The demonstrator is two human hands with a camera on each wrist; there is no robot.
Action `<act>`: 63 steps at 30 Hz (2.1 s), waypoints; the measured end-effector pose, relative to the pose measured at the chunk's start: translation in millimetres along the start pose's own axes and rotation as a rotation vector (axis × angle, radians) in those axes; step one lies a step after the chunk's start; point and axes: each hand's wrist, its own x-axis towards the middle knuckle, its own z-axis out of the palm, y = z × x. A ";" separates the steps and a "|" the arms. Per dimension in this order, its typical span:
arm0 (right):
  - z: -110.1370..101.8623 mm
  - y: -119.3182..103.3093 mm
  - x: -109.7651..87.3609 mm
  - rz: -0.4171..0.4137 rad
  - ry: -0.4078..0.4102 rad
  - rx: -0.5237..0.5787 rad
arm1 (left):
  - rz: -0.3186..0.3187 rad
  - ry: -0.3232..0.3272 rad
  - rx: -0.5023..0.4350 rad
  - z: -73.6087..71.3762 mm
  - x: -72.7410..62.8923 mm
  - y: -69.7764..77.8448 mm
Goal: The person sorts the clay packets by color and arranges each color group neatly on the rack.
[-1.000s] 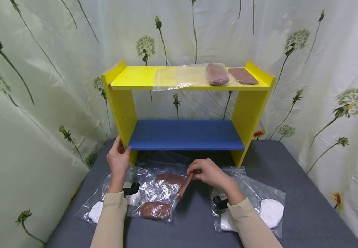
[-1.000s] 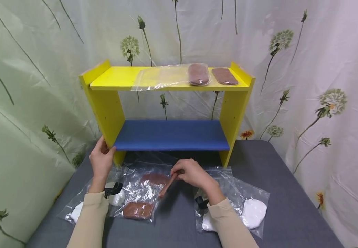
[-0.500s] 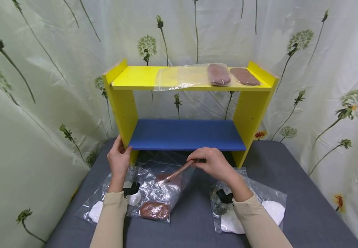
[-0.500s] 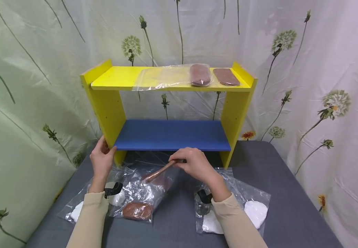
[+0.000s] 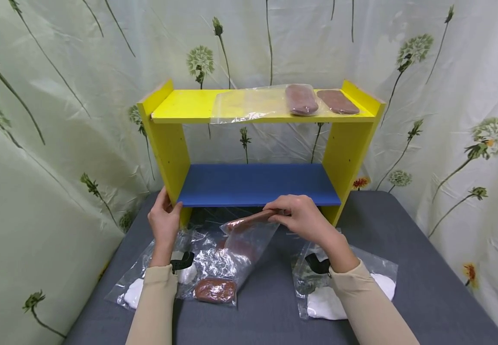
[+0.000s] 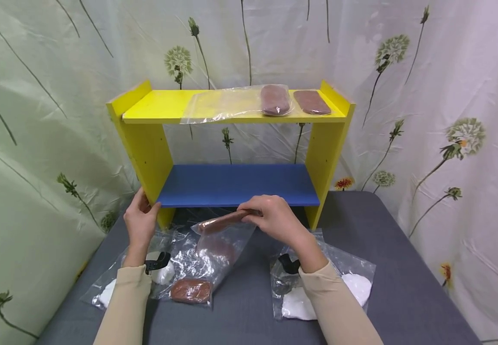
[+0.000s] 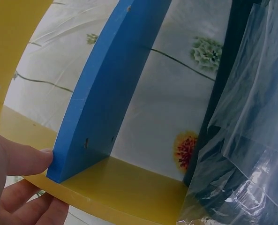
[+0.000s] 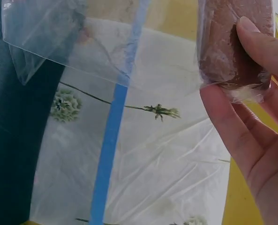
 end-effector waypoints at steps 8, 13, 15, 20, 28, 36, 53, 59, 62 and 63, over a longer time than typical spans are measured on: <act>-15.3 -7.9 4.6 -0.018 0.030 0.041 | -0.008 -0.002 0.008 -0.4 0.9 1.4; -25.6 -13.7 10.4 -0.036 0.056 0.082 | -0.003 -0.002 0.014 -0.5 1.9 1.8; -29.7 -16.0 13.4 -0.057 0.062 0.105 | -0.001 -0.004 0.014 -0.4 2.0 1.4; -39.1 -21.9 21.9 -0.114 0.091 0.147 | 0.003 -0.005 0.016 -0.1 0.9 -2.2; -49.0 -28.3 35.2 -0.196 0.170 0.103 | -0.001 0.009 -0.008 -1.2 -2.0 0.0; -63.2 -38.6 53.0 -0.250 0.251 0.133 | 0.019 0.046 0.043 -0.3 -0.9 -1.2; -111.4 -83.8 92.9 -0.133 0.366 0.220 | -0.021 -0.003 -0.001 -0.4 0.0 -1.1; -124.3 -85.3 112.7 -0.007 0.409 0.366 | -0.030 0.003 -0.006 0.6 0.7 -1.0; -130.1 -84.1 124.1 0.043 0.419 0.448 | -0.029 0.009 -0.003 0.0 0.5 -1.1; -131.8 -83.9 127.7 0.056 0.421 0.470 | -0.029 0.010 -0.001 -0.1 0.4 -0.9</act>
